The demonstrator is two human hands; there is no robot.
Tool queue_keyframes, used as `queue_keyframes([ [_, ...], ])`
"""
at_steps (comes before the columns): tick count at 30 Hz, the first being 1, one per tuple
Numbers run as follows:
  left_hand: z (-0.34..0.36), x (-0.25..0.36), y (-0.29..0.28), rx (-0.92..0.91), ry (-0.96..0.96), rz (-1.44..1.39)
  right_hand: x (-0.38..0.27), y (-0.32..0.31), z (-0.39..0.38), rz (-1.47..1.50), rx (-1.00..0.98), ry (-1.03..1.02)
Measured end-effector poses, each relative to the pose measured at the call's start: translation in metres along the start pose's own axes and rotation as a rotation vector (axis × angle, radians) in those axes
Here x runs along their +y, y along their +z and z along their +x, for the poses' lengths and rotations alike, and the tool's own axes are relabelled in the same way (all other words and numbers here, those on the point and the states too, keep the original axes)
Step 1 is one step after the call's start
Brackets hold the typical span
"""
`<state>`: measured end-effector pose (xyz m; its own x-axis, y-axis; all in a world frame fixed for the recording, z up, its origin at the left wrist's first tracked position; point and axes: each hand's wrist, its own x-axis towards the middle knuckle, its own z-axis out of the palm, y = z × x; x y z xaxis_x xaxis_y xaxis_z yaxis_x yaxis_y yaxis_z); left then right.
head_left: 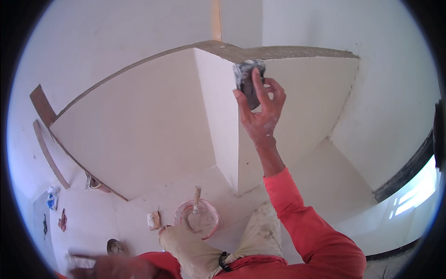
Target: The person applies plaster to the corner of a wall using a trowel, dipping the tool into a bucket of plaster and smoothing the material along the edge.
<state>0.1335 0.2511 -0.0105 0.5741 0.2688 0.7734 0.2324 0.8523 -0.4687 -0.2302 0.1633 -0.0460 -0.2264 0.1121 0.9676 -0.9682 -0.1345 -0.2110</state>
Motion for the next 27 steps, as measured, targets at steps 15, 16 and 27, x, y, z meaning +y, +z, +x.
queue_keyframes([
  [15,-0.276,0.05,-0.236,-0.577,-1.375,1.244,0.056,-0.058,-0.018,-0.108,-0.177,-0.1],
  [16,-0.282,0.057,-0.25,-0.66,-1.317,1.308,0.047,-0.047,-0.004,-0.117,-0.166,-0.139],
  [27,-0.316,0.134,-0.296,-0.656,-1.434,1.468,0.097,-0.082,-0.082,-0.297,-0.68,-0.593],
])
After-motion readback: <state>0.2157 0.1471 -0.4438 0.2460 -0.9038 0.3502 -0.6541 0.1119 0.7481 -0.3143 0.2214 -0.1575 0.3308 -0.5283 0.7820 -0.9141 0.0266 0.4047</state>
